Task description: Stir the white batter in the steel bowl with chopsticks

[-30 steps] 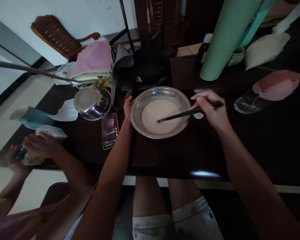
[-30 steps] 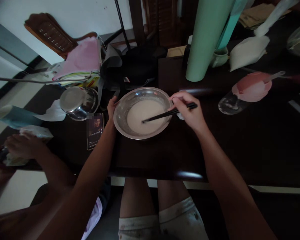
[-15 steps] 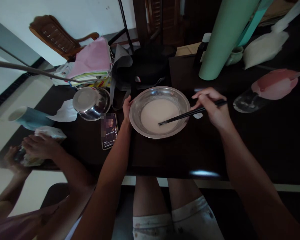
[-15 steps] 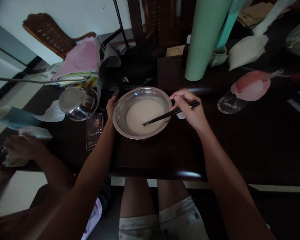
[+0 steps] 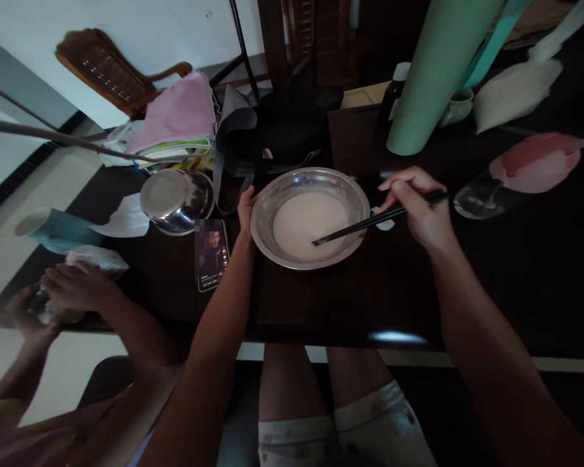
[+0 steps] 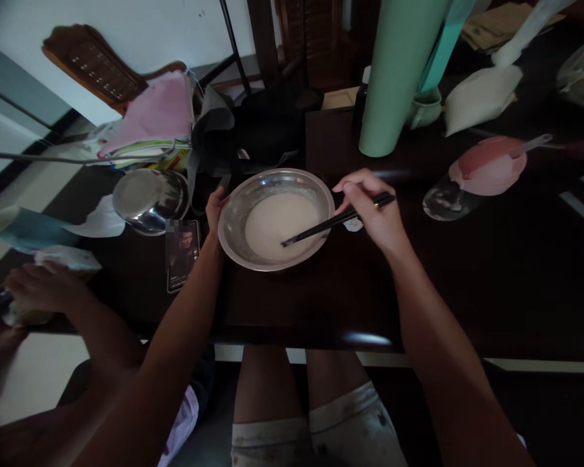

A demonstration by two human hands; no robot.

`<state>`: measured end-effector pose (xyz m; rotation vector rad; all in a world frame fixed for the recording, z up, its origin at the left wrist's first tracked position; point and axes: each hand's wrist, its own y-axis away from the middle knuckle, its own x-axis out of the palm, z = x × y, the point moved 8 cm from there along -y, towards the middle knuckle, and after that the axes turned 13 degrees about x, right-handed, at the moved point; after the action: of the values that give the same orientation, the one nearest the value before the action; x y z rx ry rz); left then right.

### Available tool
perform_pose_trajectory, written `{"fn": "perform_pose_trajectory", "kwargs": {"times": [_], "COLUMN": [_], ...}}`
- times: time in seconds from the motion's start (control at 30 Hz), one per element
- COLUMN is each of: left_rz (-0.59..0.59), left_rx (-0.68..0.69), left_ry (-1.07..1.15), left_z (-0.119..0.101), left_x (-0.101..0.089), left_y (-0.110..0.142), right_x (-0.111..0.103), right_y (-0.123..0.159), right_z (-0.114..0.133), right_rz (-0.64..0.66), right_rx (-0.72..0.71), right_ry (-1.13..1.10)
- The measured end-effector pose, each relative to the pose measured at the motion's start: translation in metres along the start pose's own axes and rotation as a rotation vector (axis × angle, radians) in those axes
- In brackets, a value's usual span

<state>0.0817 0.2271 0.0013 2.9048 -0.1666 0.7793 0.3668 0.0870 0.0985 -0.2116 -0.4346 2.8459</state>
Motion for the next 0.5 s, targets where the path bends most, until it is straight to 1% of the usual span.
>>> {"fn": "perform_pose_trajectory", "kwargs": {"times": [0.07, 0.13, 0.2, 0.33, 0.4, 0.43, 0.5], "left_rz": [-0.009, -0.032, -0.052, -0.081, -0.076, -0.068, -0.05], "left_rx": [-0.005, -0.003, -0.006, -0.019, -0.016, -0.012, -0.003], "left_ry": [0.01, 0.015, 0.012, 0.026, 0.032, 0.029, 0.017], "left_z": [0.0, 0.0, -0.001, -0.001, -0.001, -0.001, -0.001], "left_x": [0.0, 0.001, 0.002, 0.002, 0.002, 0.002, 0.001], "left_y": [0.0, 0.001, 0.002, 0.004, 0.004, 0.004, 0.003], "right_x": [0.018, 0.027, 0.022, -0.016, -0.024, -0.024, -0.012], "right_y": [0.004, 0.006, 0.005, -0.001, -0.003, -0.003, -0.002], "right_z": [-0.002, -0.001, 0.001, 0.004, 0.005, 0.004, 0.0], "right_rz": [0.103, 0.136, 0.069, -0.161, -0.179, -0.162, -0.086], "right_rx": [-0.001, -0.033, -0.058, -0.039, -0.025, -0.013, 0.021], "right_ry": [0.07, 0.128, 0.137, 0.005, -0.047, -0.063, -0.062]}}
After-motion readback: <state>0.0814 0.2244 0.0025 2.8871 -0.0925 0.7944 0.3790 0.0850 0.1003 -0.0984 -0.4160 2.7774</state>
